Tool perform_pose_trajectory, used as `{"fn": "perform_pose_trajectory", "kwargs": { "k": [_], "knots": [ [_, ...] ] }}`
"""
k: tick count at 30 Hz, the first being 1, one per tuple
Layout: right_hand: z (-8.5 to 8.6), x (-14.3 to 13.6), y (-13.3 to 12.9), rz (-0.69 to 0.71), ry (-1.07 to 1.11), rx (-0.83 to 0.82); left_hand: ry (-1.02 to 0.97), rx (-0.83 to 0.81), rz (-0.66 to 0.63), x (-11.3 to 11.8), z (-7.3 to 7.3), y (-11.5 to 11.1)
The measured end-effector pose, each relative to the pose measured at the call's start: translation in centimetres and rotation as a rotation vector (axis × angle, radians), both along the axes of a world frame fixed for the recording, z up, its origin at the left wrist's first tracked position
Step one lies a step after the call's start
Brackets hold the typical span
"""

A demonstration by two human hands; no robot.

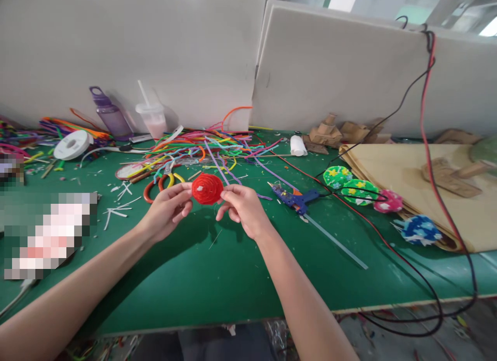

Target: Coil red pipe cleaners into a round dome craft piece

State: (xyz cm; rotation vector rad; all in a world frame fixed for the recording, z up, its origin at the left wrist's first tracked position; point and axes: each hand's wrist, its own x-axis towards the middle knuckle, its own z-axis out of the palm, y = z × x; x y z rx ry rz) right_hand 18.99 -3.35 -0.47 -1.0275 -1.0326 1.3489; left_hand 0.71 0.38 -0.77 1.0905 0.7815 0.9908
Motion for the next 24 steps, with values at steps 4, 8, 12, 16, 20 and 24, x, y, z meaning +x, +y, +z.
{"fn": "perform_pose_trajectory", "kwargs": {
  "k": [4, 8, 12, 16, 20, 24],
  "knots": [
    [0.0, 0.1, 0.0, -0.013, 0.059, 0.009, -0.014, -0.005, -0.052, -0.1, 0.3, 0.0],
    [0.1, 0.3, 0.0, 0.031, 0.102, -0.002, -0.03, 0.02, -0.051, -0.1, 0.3, 0.0],
    [0.4, 0.3, -0.2, 0.074, 0.129, -0.019, -0.044, 0.049, -0.014, -0.2, 0.1, 0.1],
    [0.5, 0.1, -0.2, 0.059, 0.119, -0.018, -0.063, 0.064, -0.052, -0.1, -0.1, 0.0],
    [0.1, 0.3, 0.0, -0.04, 0.101, 0.033, -0.177, 0.06, -0.016, -0.2, 0.2, 0.1],
    [-0.2, 1.3, 0.5, -0.393, 0.127, 0.162, -0.394, 0.018, 0.112, -0.8, 0.9, 0.7]
  ]
}}
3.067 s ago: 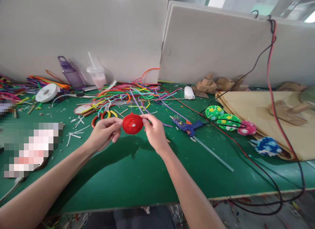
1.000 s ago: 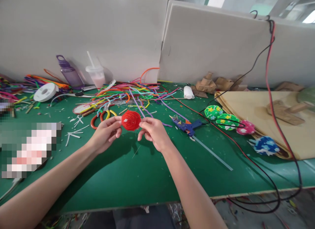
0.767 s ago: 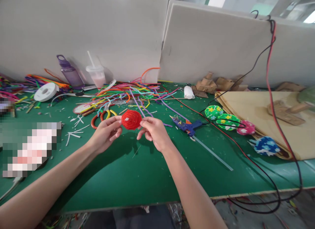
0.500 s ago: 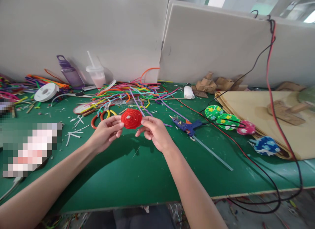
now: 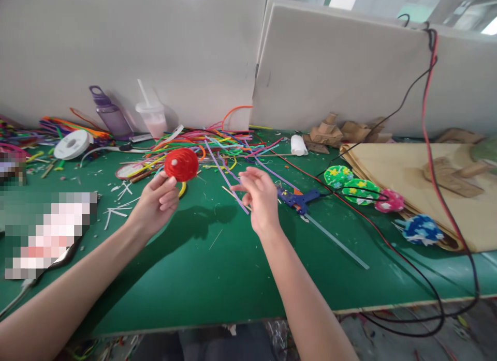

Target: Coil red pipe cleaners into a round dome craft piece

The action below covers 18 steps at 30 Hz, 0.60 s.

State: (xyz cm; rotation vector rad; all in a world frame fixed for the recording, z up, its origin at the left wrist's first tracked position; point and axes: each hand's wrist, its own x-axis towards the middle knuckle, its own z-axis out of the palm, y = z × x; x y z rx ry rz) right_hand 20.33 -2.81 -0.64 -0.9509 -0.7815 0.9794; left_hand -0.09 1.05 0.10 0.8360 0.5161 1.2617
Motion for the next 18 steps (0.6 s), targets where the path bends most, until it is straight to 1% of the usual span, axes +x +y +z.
{"fn": "perform_pose_trajectory", "kwargs": {
  "k": [1, 2, 3, 5, 7, 9, 10, 12, 14, 16, 18],
  "knots": [
    [-0.1, 0.2, 0.1, -0.076, 0.015, 0.007, -0.043, -0.027, 0.005, -0.2, 0.1, 0.1],
    [-0.1, 0.4, 0.2, -0.122, 0.022, 0.003, -0.083, -0.059, 0.005, -0.3, 0.3, 0.2],
    [-0.2, 0.4, 0.2, -0.133, 0.018, -0.013, -0.119, -0.094, 0.002, -0.3, 0.3, 0.2],
    [-0.4, 0.0, 0.2, -0.081, -0.037, -0.058, -0.172, -0.179, -0.004, -0.3, 0.4, 0.2],
    [-0.6, -0.7, 0.1, 0.021, -0.155, -0.096, -0.187, -0.261, -0.011, 0.0, 0.3, 0.0],
    [-0.8, -1.5, -0.1, 0.127, -0.299, -0.119, -0.164, -0.306, -0.021, 0.3, 0.0, -0.1],
    [-0.9, -1.9, -0.2, 0.166, -0.364, -0.128, -0.144, -0.307, -0.023, 0.4, -0.1, -0.1],
    [-1.0, -2.6, -0.3, 0.198, -0.468, -0.127, -0.096, -0.281, -0.018, 0.6, -0.5, -0.2],
    [-1.0, -2.9, -0.4, 0.202, -0.499, -0.111, -0.026, -0.248, -0.018, 0.8, -0.9, -0.4],
    [-1.0, -3.1, -0.4, 0.232, -0.417, -0.135, 0.069, -0.178, -0.015, 1.0, -1.1, -0.7],
    [-0.9, -3.1, -0.4, 0.29, -0.271, -0.174, 0.146, -0.111, -0.025, 1.2, -1.2, -1.1]
  ]
}}
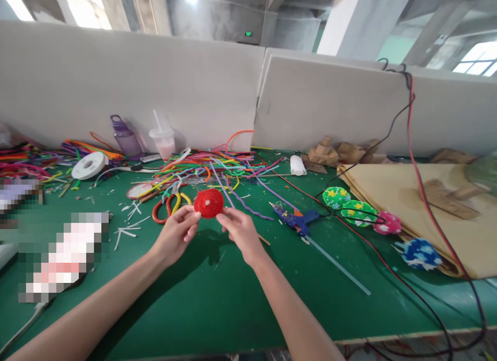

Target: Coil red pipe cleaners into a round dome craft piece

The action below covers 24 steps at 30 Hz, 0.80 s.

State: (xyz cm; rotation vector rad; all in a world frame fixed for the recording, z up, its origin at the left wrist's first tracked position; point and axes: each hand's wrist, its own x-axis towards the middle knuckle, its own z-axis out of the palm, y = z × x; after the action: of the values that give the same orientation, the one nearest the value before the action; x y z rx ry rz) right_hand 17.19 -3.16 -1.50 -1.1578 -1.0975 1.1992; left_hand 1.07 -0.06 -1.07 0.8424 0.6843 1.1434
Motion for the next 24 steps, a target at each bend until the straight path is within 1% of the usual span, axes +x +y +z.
{"fn": "perform_pose_trajectory", "kwargs": {
  "k": [3, 7, 10, 13, 16, 17, 19, 21, 22, 23, 24],
  "knots": [
    [0.2, 0.1, 0.0, 0.045, 0.14, -0.023, 0.058, 0.009, -0.026, 0.1, 0.2, -0.6],
    [0.4, 0.3, 0.0, 0.076, 0.142, -0.018, 0.039, -0.069, -0.085, -0.1, 0.6, -0.8],
    [0.6, 0.2, 0.0, 0.096, 0.144, -0.064, -0.057, -0.183, -0.096, -0.3, 0.6, -0.8],
    [0.7, 0.0, 0.1, 0.109, 0.206, -0.108, -0.197, -0.338, -0.097, -0.2, 0.4, -0.7],
    [0.7, 0.1, 0.2, 0.132, 0.278, -0.139, -0.261, -0.42, -0.082, -0.1, 0.5, -0.7],
    [0.6, 0.2, 0.3, 0.132, 0.305, -0.153, -0.244, -0.423, -0.083, -0.2, 0.8, -0.6],
    [0.6, 0.6, 0.3, 0.112, 0.371, -0.193, -0.132, -0.394, -0.117, -0.7, 1.4, -0.3],
    [0.5, 0.9, 0.3, 0.079, 0.434, -0.233, 0.044, -0.319, -0.193, -1.5, 2.1, 0.4],
    [0.5, 1.0, 0.3, 0.066, 0.455, -0.251, 0.145, -0.281, -0.203, -1.9, 2.3, 0.9],
    [0.5, 1.1, 0.3, 0.063, 0.468, -0.27, 0.241, -0.255, -0.166, -2.4, 2.5, 1.4],
    [0.5, 1.1, 0.2, 0.069, 0.471, -0.29, 0.313, -0.231, -0.077, -2.8, 2.5, 1.9]
  ]
}}
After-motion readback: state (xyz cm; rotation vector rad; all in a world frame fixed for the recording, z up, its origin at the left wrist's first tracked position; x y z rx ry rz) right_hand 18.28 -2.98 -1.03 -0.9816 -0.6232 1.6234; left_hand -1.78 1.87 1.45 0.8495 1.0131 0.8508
